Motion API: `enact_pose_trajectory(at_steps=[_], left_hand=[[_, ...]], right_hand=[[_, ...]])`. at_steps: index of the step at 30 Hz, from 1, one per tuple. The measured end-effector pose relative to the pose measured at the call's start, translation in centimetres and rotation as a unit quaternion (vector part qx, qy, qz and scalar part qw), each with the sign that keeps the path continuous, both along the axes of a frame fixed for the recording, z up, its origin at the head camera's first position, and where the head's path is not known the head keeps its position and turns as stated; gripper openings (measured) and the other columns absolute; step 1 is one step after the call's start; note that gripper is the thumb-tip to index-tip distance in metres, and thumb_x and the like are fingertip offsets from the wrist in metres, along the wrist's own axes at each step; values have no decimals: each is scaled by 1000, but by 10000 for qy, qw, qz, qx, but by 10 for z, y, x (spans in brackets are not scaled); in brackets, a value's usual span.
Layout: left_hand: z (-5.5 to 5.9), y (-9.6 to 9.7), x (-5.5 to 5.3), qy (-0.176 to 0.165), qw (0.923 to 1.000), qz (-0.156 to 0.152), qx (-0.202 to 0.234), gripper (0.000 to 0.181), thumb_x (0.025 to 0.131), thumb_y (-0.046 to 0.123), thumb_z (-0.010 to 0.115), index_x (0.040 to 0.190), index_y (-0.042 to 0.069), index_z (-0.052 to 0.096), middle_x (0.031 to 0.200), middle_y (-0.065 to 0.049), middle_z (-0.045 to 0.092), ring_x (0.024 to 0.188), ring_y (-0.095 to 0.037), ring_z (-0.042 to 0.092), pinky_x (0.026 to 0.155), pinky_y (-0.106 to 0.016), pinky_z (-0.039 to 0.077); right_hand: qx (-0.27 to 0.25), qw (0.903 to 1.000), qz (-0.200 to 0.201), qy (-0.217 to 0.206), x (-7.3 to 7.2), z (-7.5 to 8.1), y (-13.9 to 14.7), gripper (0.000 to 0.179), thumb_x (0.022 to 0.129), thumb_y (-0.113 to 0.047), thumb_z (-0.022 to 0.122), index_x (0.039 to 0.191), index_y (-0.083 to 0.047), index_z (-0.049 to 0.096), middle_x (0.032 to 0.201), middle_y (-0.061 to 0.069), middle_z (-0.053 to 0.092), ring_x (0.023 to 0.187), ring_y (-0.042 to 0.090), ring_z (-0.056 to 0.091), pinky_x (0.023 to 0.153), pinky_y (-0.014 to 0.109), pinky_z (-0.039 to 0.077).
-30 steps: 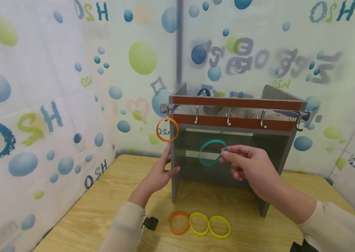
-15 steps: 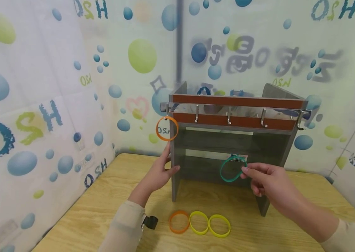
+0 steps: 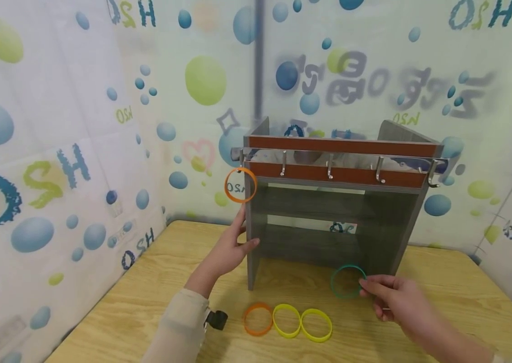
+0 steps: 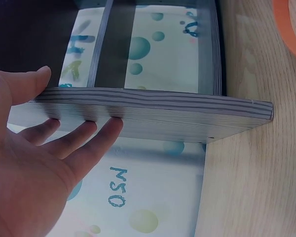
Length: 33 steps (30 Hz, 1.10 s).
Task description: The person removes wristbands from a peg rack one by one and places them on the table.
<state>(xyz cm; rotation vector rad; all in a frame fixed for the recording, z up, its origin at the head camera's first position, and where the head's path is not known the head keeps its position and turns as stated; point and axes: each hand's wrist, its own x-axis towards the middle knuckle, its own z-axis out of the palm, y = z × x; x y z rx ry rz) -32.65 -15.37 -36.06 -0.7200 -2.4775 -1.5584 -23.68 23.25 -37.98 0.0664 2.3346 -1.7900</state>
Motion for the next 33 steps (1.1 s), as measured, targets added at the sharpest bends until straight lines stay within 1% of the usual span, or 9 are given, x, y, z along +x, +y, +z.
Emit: enact_pose_trajectory(at_steps=[2, 7, 11, 14, 16, 18, 23, 28, 33], left_hand=[[0, 0, 0, -13, 10000, 11, -27, 100, 107, 10, 64, 171, 36, -7, 182, 0, 1, 162, -44, 29, 114, -60, 52], [-1, -1, 0, -31, 10000, 25, -39, 99, 107, 11, 63, 172, 35, -7, 182, -1, 0, 161, -44, 29, 115, -60, 52], [-1, -1, 0, -12, 10000, 15, -23, 99, 107, 10, 63, 172, 35, -7, 182, 0, 1, 161, -44, 29, 114, -60, 52], [0, 0, 0, -20, 10000, 22, -12, 100, 107, 10, 64, 172, 36, -7, 182, 0, 1, 161, -43, 29, 114, -60, 52], [0, 0, 0, -33, 10000, 28, -6, 100, 107, 10, 64, 172, 36, -7, 182, 0, 2, 161, -43, 29, 114, -60, 52], [0, 0, 0, -40, 10000, 33, -4, 100, 107, 10, 64, 172, 36, -7, 182, 0, 2, 161, -43, 29, 115, -60, 52], [0, 0, 0, -4, 10000, 10, -11, 100, 106, 10, 64, 172, 37, -7, 182, 0, 3, 161, -44, 30, 114, -60, 52], [0, 0, 0, 4, 10000, -45, 17, 100, 106, 9, 64, 172, 36, -7, 182, 0, 2, 161, -44, 29, 114, -60, 52], [0, -1, -1, -12, 10000, -45, 22, 100, 106, 10, 64, 172, 35, -7, 182, 0, 1, 162, -43, 29, 114, -60, 52]], right_hand=[[9, 9999, -28, -164, 0, -11, 4, 43, 108, -32, 64, 131, 5, 66, 97, -5, 73, 63, 11, 56, 61, 27, 53], [19, 9991, 155, -400, 1, -35, 13, 41, 107, -30, 64, 124, 7, 68, 96, -5, 72, 67, 9, 57, 61, 24, 53], [-164, 9977, 358, -544, 5, -49, 18, 37, 108, -26, 61, 119, 9, 69, 91, -7, 74, 64, 4, 59, 59, 19, 53], [-257, 9968, 481, -578, 7, -57, 17, 31, 108, -23, 60, 110, 4, 73, 83, -8, 74, 60, 1, 59, 56, 16, 52], [-289, 9962, 539, -627, 9, -61, 16, 28, 107, -23, 60, 103, 0, 76, 79, -9, 74, 58, 0, 58, 55, 15, 52], [-349, 9951, 581, -723, 11, -64, 14, 27, 107, -23, 61, 99, -3, 77, 78, -9, 74, 58, 0, 56, 54, 15, 50], [-443, 9917, 621, -1032, 15, -67, 8, 26, 105, -25, 64, 102, -2, 76, 82, -6, 74, 60, 1, 54, 55, 15, 49], [-252, 9925, 683, -980, 18, -69, 6, 28, 106, -26, 64, 103, -1, 76, 80, -6, 74, 61, 2, 55, 55, 15, 47], [-141, 9908, 1005, -890, 18, -70, 8, 31, 107, -26, 62, 105, 1, 76, 79, -5, 74, 59, 2, 55, 54, 15, 45]])
